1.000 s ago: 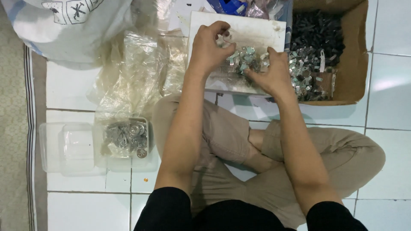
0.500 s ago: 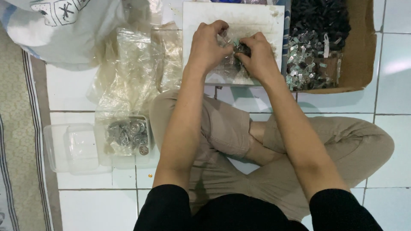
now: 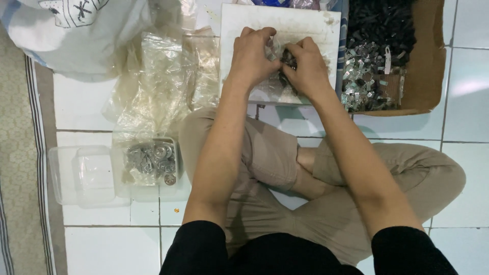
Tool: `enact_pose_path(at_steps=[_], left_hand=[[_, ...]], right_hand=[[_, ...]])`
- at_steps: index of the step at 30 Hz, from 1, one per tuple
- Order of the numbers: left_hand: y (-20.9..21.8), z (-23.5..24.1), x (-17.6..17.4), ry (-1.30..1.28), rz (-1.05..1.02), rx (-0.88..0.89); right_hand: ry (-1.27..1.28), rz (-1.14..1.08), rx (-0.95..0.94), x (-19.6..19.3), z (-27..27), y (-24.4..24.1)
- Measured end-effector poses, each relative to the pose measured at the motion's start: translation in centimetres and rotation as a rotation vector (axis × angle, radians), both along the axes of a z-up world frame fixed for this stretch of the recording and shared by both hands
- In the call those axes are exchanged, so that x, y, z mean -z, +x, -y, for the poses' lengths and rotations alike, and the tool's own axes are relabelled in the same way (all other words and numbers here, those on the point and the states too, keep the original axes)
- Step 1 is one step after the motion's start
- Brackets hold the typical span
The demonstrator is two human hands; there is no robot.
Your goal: Arranging small metal parts from a box onto a white board while sitting on the floor.
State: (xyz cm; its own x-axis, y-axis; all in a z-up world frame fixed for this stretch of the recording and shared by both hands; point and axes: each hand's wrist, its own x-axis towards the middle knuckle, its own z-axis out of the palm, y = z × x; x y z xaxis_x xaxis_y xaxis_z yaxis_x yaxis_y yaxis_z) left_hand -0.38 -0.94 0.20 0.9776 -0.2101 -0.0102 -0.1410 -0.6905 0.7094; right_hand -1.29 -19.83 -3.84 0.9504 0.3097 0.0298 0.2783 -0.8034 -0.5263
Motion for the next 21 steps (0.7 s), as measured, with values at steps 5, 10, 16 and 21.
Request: enact_pose_path(at_steps=[5, 10, 16, 21], left_hand=[[-0.1, -0.4, 0.3, -0.029, 0.007, -0.025], [0.0, -0.2, -0.2, -0.111, -0.054, -0.040], [-0.3, -0.1, -1.8, -0.081, -0.124, -0.066], [0.2, 0.1, 0.0, -0.070, 0.006, -0.009]], right_hand=[[-0.133, 0.151, -0.131, 1.9, 0.0, 0.2], [-0.313, 0.235, -0.172, 2.0, 0.3, 0.8], [0.184, -0.096, 0.151, -1.6, 1.6, 1.6], [0.301, -0.281, 0.013, -5.9, 2.3, 1.9]])
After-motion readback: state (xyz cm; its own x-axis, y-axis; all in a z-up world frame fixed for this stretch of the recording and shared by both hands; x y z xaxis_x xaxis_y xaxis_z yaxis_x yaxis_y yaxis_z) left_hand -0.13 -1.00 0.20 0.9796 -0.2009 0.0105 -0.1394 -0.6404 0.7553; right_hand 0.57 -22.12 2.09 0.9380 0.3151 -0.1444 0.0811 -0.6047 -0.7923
